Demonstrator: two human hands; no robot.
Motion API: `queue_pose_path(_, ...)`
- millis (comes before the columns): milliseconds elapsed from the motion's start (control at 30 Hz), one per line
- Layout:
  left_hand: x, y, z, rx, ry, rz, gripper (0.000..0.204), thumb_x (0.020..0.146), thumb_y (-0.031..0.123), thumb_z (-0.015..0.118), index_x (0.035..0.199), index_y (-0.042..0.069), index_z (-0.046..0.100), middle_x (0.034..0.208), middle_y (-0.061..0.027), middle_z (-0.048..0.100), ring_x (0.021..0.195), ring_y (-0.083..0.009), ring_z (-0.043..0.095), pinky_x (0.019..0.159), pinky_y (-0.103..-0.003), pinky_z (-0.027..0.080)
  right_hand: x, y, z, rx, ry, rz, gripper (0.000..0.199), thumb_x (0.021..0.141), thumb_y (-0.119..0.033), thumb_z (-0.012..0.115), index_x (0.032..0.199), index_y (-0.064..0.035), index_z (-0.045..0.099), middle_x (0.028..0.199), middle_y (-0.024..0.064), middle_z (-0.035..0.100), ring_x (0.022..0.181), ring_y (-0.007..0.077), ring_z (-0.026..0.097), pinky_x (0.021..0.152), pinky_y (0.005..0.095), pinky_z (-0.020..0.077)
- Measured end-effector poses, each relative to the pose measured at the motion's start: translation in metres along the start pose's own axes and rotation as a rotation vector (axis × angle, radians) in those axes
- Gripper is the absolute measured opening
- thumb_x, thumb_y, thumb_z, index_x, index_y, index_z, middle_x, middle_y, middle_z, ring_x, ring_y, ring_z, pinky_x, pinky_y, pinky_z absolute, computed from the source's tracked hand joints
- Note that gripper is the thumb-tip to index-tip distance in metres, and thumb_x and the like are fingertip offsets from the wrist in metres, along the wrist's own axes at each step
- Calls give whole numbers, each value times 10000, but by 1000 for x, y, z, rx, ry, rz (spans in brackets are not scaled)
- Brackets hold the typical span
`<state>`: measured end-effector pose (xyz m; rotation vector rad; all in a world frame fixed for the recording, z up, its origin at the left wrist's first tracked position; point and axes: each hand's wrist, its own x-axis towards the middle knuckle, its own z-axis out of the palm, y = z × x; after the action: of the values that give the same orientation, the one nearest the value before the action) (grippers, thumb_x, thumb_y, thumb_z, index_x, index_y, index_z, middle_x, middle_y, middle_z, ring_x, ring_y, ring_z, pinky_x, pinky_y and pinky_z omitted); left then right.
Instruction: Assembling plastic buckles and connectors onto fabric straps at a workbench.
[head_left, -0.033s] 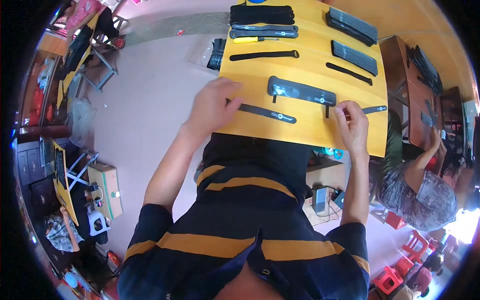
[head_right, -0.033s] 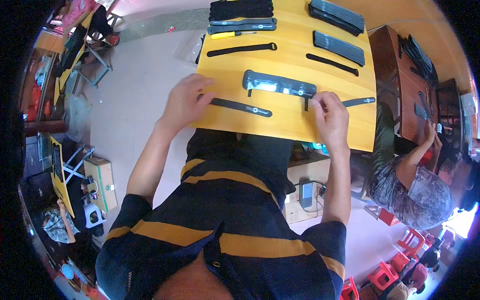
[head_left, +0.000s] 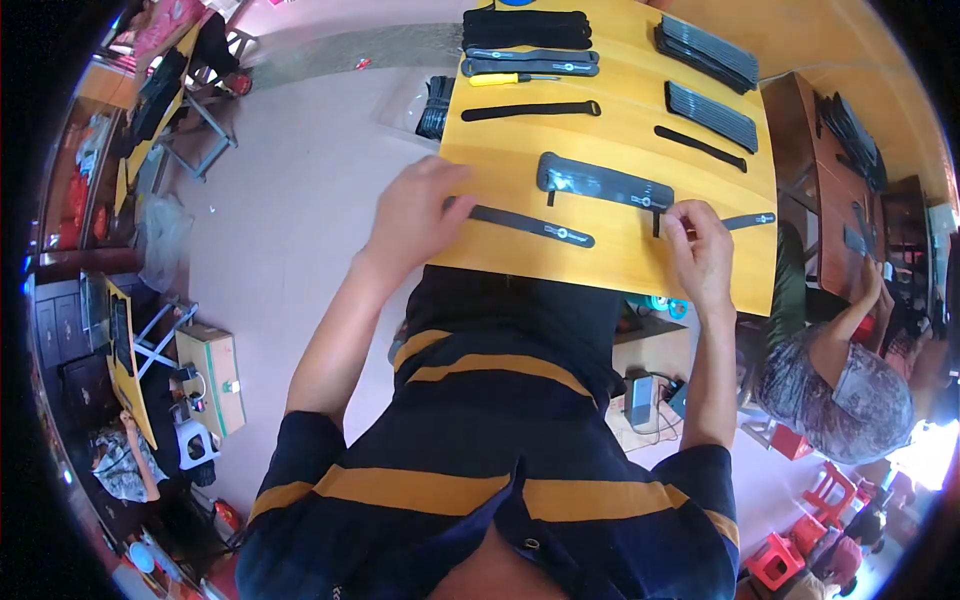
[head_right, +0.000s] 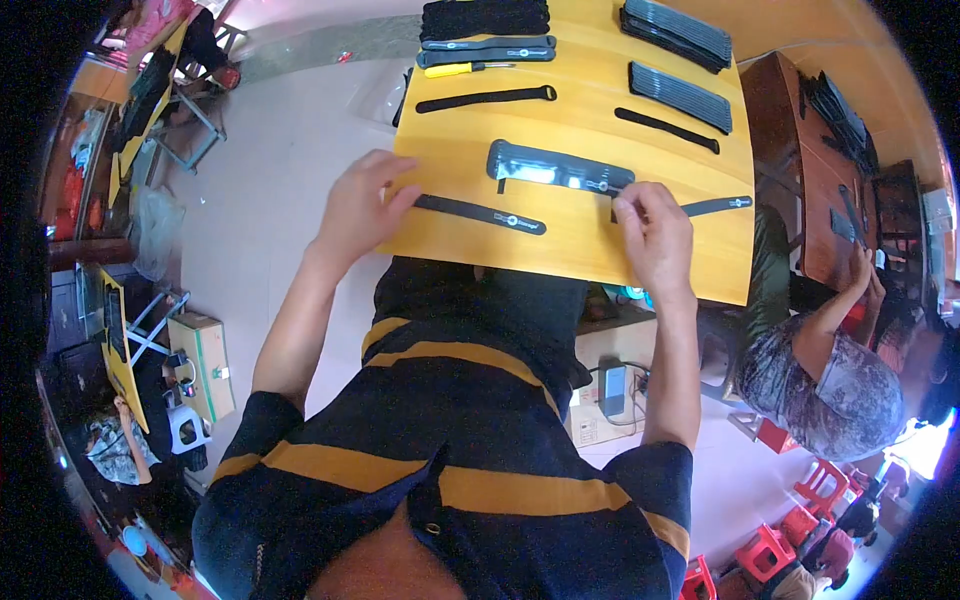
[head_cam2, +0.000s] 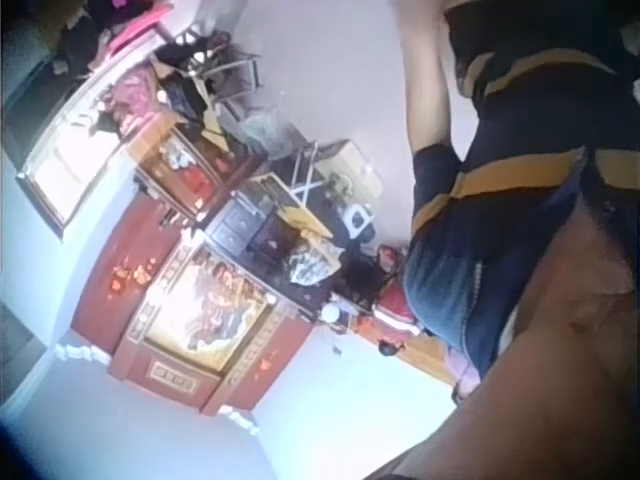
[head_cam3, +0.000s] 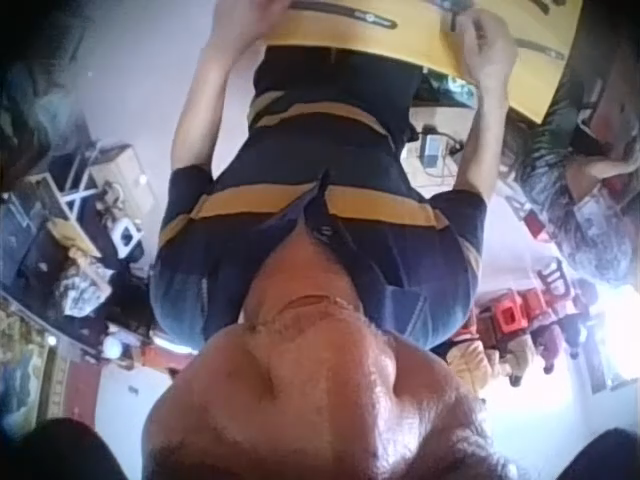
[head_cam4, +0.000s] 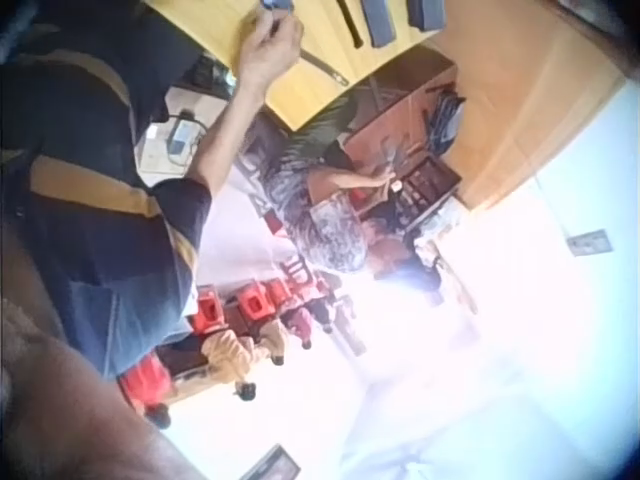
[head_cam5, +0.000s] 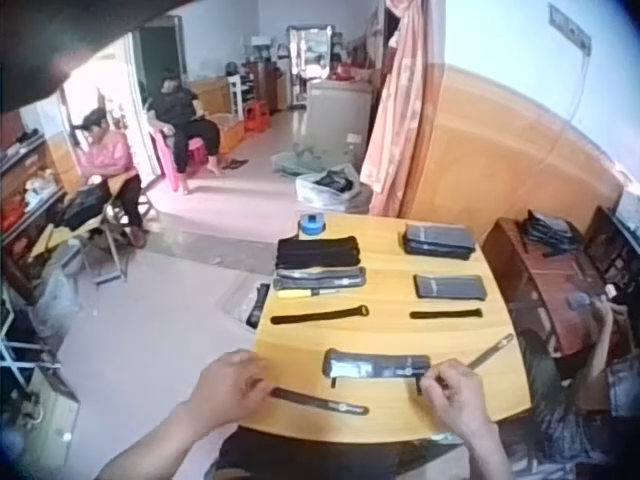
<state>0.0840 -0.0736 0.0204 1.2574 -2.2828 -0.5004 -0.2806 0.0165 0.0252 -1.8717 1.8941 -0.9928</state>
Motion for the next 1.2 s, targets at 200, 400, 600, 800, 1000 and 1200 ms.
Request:
queue_pose_path(200, -19, -13, 7, 187, -25, -105, 246, 879, 194, 741, 1085, 61, 717, 943, -119, 663, 872, -315, 664, 752, -423, 542, 9, -36, 45, -53, -136, -136, 117, 920, -148, 709, 1007, -73, 687, 944, 131, 673, 860, 339, 688, 740, 434, 560)
queue_pose_path(400, -25, -29, 19, 114, -52, -141, 226, 882, 167, 725, 1087, 78, 689, 932, -113, 661, 873, -314, 667, 748, -424, 543, 0, -53, 79, -150, -206, -252, 249, 865, -185, 763, 1073, -66, 695, 1003, 120, 651, 956, 342, 671, 789, 439, 562)
queue_pose_path(600, -27, -25, 19, 5, 19, -160, 170, 871, 154, 716, 1004, 75, 643, 951, -116, 658, 928, -345, 661, 765, -452, 546, -2, -53, 88, -151, -220, -211, 289, 838, -176, 784, 1085, -55, 695, 1005, 125, 635, 965, 346, 657, 803, 452, 548)
queue_pose_path(800, -29, -33, 21, -5, 45, -100, 152, 878, 122, 724, 984, 55, 639, 930, -107, 653, 845, -303, 662, 734, -414, 538, 5, -65, 104, -141, -195, -290, 233, 839, -169, 781, 1012, -43, 689, 980, 131, 626, 926, 348, 643, 799, 459, 531)
queue_pose_path(1000, -37, -39, 25, -179, 35, -158, 130, 874, 82, 740, 948, 41, 641, 858, -89, 648, 707, -218, 621, 668, -340, 511, 8, -62, 109, -146, -225, -286, 192, 851, -167, 771, 944, -51, 650, 925, 131, 629, 894, 354, 639, 773, 467, 523)
queue_pose_path(1200, -37, -32, 17, -627, -33, -395, 91, 922, 86, 723, 947, 9, 683, 831, -43, 702, 736, -105, 645, 689, -263, 512, 11, -62, 85, 26, -415, -4, 153, 950, -136, 717, 973, -31, 608, 774, 100, 622, 719, 259, 631, 669, 369, 496)
